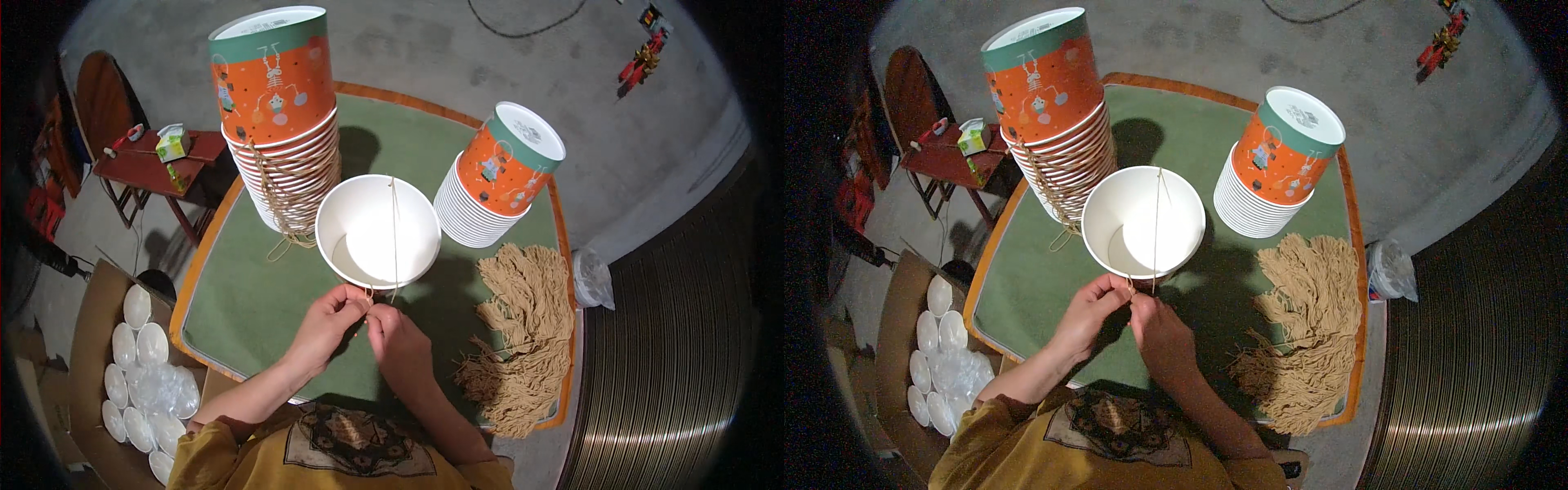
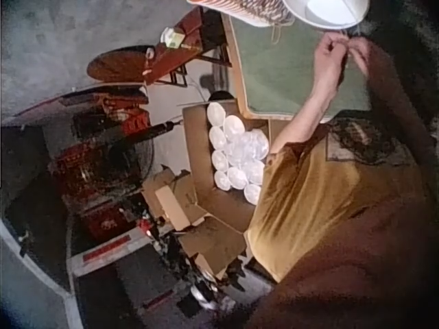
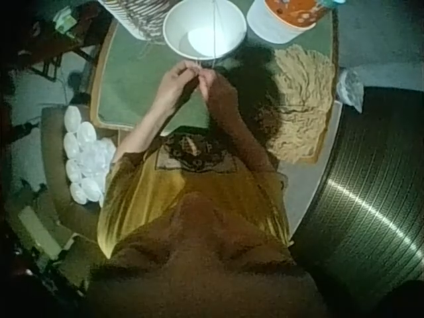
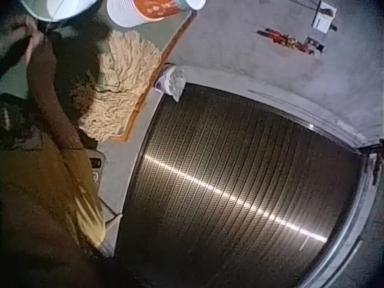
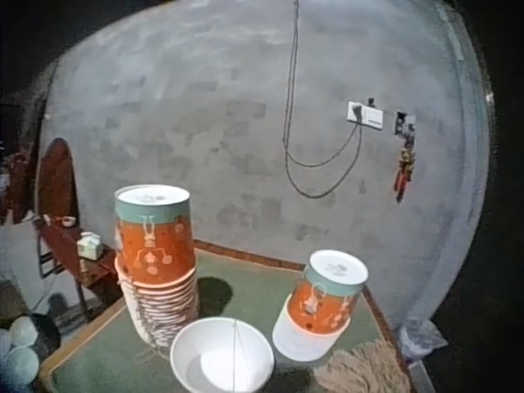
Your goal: Threading string through pre-punched holes in paper cups and organizing them into stacks.
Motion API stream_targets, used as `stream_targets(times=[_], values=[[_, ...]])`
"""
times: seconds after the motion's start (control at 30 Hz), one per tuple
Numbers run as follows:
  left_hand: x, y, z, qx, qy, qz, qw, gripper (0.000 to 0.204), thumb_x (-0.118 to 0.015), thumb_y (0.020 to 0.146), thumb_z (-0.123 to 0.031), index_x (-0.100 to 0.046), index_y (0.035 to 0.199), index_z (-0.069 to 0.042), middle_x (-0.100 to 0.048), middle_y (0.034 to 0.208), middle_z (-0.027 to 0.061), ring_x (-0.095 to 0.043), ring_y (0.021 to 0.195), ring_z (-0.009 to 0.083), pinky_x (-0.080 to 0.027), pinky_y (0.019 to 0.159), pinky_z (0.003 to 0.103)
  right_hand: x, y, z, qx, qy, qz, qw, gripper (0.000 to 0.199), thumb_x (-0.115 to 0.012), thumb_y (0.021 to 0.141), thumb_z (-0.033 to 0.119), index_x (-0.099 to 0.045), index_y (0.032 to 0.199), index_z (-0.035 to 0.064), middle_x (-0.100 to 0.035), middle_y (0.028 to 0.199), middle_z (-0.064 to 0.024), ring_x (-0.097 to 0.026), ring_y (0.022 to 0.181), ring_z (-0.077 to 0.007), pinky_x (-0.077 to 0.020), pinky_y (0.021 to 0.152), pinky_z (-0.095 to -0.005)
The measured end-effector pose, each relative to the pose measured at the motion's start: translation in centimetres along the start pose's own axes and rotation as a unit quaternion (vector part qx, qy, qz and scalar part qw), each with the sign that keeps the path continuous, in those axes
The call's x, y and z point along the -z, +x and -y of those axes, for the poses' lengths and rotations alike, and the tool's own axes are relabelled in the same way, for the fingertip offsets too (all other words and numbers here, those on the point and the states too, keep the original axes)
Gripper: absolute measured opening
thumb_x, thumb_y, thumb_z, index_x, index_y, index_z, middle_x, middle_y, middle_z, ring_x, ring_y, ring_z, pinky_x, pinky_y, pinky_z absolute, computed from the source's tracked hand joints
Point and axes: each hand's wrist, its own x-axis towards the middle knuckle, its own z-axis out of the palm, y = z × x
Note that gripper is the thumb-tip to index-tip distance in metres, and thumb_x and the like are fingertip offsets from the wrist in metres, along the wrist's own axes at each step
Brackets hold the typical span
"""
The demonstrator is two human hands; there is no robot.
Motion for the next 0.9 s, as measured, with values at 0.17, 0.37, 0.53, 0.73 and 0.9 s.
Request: stream_targets(times=[0.17,0.37,0.53,0.73,0.9], values=[[-1.4,0.4,0.1,0.029,-0.054,-0.045,0.997,0.009,-0.056,0.09,-0.008,-0.06,0.094,-0.002,-0.059,0.087,0.0,-0.051,0.08,0.0072,-0.041,0.076,0.022,1.0,0.4,0.5,-0.004,-0.069,0.04,0.997,0.023,-0.066,0.082,0.01,-0.056,0.103,0.0077,-0.059,0.086,-0.0095,-0.061,0.078,-0.0294,-0.0513,0.065,-0.038],[-1.6,1.0,-1.2,0.028,-0.128,-0.068,0.989,0.01,-0.056,0.088,-0.008,-0.061,0.091,0.0,-0.061,0.085,0.0023,-0.053,0.078,0.0095,-0.042,0.074,0.023,1.8,0.6,0.7,0.084,-0.114,0.064,0.988,0.025,-0.068,0.077,0.013,-0.058,0.099,0.0093,-0.054,0.081,-0.0066,-0.058,0.077,-0.0253,-0.0497,0.065,-0.035],[-0.9,1.4,-2.9,0.052,-0.109,-0.071,0.99,0.01,-0.057,0.087,-0.01,-0.06,0.081,-0.003,-0.06,0.076,0.0025,-0.053,0.071,0.01,-0.043,0.069,0.024,2.8,0.7,1.0,0.137,-0.139,0.106,0.975,0.025,-0.065,0.077,0.015,-0.059,0.1,0.0088,-0.053,0.084,-0.0056,-0.056,0.08,-0.0225,-0.0502,0.07,-0.0331],[1.1,2.3,-4.1,0.127,-0.055,-0.022,0.99,0.006,-0.058,0.085,-0.008,-0.059,0.084,-0.002,-0.06,0.079,0.0041,-0.06,0.076,0.0147,-0.049,0.077,0.026,3.0,1.5,0.7,0.208,-0.15,0.134,0.957,0.018,-0.055,0.08,0.016,-0.058,0.095,0.0086,-0.053,0.083,-0.005,-0.056,0.077,-0.0196,-0.0491,0.067,-0.0306],[2.0,2.1,-4.7,0.094,0.055,-0.009,0.994,0.013,-0.055,0.084,-0.004,-0.055,0.097,-0.003,-0.058,0.092,0.0036,-0.056,0.084,0.0115,-0.046,0.079,0.022,3.9,2.1,-1.2,0.145,-0.217,0.082,0.962,0.034,-0.057,0.079,0.011,-0.058,0.114,0.0084,-0.051,0.079,-0.0048,-0.057,0.072,-0.0206,-0.0506,0.058,-0.0336]])
